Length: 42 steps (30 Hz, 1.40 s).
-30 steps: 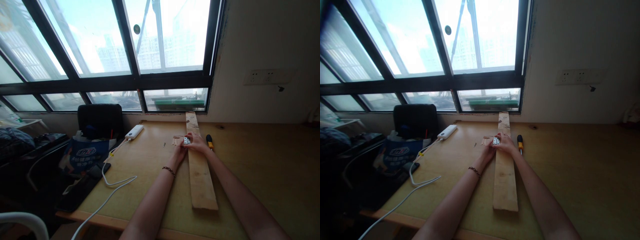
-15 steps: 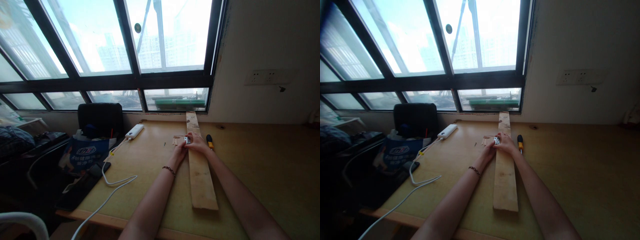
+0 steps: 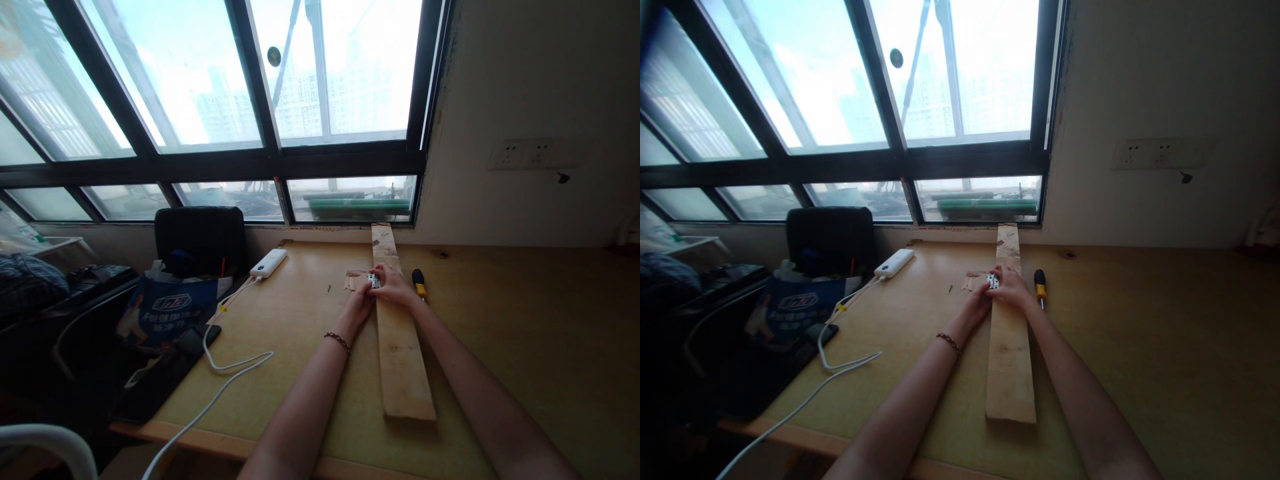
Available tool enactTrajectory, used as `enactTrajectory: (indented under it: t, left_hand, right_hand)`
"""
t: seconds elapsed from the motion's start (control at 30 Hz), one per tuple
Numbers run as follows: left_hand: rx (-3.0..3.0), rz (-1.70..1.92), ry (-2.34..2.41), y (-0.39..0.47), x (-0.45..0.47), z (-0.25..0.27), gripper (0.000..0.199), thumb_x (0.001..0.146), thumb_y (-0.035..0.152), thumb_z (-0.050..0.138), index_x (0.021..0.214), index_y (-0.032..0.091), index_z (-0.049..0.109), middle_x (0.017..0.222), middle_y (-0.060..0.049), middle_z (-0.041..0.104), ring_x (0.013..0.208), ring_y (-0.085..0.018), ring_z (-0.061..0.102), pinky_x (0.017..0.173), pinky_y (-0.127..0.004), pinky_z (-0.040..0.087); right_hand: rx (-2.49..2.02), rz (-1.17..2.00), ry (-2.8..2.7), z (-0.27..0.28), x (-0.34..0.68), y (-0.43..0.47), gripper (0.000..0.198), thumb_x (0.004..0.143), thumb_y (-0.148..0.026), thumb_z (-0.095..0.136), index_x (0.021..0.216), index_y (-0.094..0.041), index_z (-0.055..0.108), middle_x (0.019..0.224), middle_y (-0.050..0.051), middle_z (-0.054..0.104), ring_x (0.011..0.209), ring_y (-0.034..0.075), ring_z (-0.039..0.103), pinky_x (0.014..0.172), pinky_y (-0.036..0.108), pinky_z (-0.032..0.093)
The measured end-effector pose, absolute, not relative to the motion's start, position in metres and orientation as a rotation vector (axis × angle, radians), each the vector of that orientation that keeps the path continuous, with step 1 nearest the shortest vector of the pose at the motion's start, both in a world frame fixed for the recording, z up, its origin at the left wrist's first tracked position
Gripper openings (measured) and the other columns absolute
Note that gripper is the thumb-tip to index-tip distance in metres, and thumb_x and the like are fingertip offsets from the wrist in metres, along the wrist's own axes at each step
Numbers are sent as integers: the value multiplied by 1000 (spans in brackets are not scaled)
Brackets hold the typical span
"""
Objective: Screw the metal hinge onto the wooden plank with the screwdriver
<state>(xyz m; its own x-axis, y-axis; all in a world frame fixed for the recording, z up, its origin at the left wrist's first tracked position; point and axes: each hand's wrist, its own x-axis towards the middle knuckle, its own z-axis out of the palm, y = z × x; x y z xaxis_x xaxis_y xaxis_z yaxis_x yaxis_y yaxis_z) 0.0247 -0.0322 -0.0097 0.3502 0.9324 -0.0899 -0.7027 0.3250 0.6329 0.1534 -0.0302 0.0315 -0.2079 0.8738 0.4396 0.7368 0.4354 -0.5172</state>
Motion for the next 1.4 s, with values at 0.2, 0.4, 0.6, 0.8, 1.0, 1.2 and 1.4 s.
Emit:
enactTrajectory:
  t: [0.2,0.4,0.6,0.8,1.0,1.2,1.4]
  left_hand:
    - [573,1142,521,-30,24,-14,24,71,17,58,95,11,59,89,-8,63,71,-13,59,67,-23,47]
    - [562,1122,485,-29,23,-15,23,72,17,57,94,10,60,91,-9,63,71,-12,59,66,-23,47]
    - [581,1112,457,-28,23,-17,22,73,16,56,94,10,60,89,-9,64,75,-15,60,71,-26,47]
    - [581,1115,458,-30,23,-13,23,72,18,57,95,11,60,88,-8,64,73,-13,59,68,-25,47]
    - [549,1158,534,-34,23,-11,25,70,18,61,93,10,61,89,-8,64,70,-13,59,61,-23,47]
    - [535,1197,519,-37,21,-8,23,67,15,64,89,10,62,91,-8,65,74,-12,59,65,-22,47]
    - [554,1207,493,-38,21,-6,25,63,17,67,87,11,64,89,-7,66,75,-13,60,67,-23,47]
  right_hand:
    - [-1356,249,-1984,32,152,-30,57,50,-38,74,100,-22,52,105,4,61,100,23,53,86,37,39]
    - [-1357,235,-2008,33,152,-32,57,52,-39,74,102,-22,53,109,6,59,101,24,53,87,38,39]
    - [-1348,241,-1985,33,151,-33,58,51,-38,74,101,-22,51,107,5,61,101,24,54,87,38,40]
    - [-1332,273,-1973,34,151,-34,56,51,-36,74,100,-22,50,107,6,61,102,24,54,88,39,39]
    - [-1312,294,-1961,33,152,-34,57,51,-36,75,99,-22,47,105,5,63,102,24,54,88,40,39]
    - [-1310,299,-1971,33,151,-33,58,52,-36,75,99,-22,46,106,6,63,103,24,53,88,40,39]
    - [-1310,283,-1973,32,152,-32,59,51,-37,75,100,-22,46,106,6,62,102,24,54,87,39,40]
